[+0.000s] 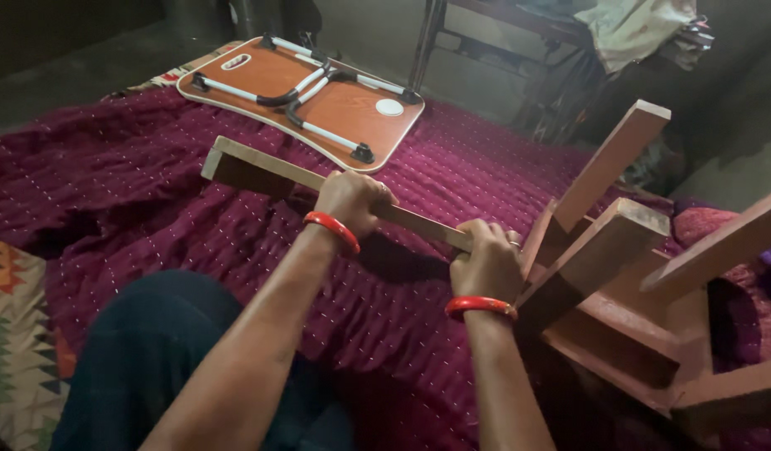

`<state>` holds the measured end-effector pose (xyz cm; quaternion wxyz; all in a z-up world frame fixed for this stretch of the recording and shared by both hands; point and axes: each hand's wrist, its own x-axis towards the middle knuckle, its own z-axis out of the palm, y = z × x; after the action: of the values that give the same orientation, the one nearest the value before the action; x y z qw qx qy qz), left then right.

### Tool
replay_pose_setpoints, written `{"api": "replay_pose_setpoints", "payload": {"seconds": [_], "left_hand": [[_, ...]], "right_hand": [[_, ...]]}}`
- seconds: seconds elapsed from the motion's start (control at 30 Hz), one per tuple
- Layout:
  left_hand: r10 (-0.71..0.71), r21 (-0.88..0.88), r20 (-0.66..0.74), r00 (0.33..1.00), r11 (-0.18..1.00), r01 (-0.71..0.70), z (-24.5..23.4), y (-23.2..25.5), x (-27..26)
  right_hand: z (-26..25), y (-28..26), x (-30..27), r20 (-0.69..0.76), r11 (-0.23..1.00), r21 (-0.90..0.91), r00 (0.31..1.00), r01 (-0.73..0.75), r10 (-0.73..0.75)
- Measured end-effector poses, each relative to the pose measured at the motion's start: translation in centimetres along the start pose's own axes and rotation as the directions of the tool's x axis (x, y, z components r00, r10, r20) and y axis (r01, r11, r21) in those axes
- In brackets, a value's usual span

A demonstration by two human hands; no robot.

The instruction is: The person sits on a bed and fits a wooden panel into an overturned stool frame, pressing the joints together by hand and turning the pieces over. They then use a hammer to tap and pry at the panel and frame, and continue fitting the parts together.

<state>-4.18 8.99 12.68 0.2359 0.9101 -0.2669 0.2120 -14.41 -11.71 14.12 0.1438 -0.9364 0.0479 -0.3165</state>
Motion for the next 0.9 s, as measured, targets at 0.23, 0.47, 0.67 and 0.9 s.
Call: {"api": "replay_pose_setpoints", "payload": {"seconds": [0.23,0.47,0.67,0.9], "left_hand": [[0.036,-0.095,-0.01,0.999,0.995,-0.037,-1.7,0.2,1.2],[-0.044,-0.068,-0.061,0.997,0.997,0.04,0.8,0.7,2.2],[0.049,0.04,-0.042,0.998,0.998,-0.047,2.0,0.7,3.5],[-0.009,0.134,0.173,0.985,0.991,-0.014,1.5,-0.1,5.0]], "right_hand": [[-3.6,-0.6,2.5,0.324,0.945,-0.034,0.891,-0.325,0.318],[-0.5,0.5,3.2,0.114,0.96,-0.178,0.965,-0.214,0.236],[5.2,0.7,1.8,-0.018,0.802,-0.578,0.98,0.152,-0.199],[4.8,0.7,3.8,0.401,0.821,-0.533,0.916,0.203,0.034]]}}
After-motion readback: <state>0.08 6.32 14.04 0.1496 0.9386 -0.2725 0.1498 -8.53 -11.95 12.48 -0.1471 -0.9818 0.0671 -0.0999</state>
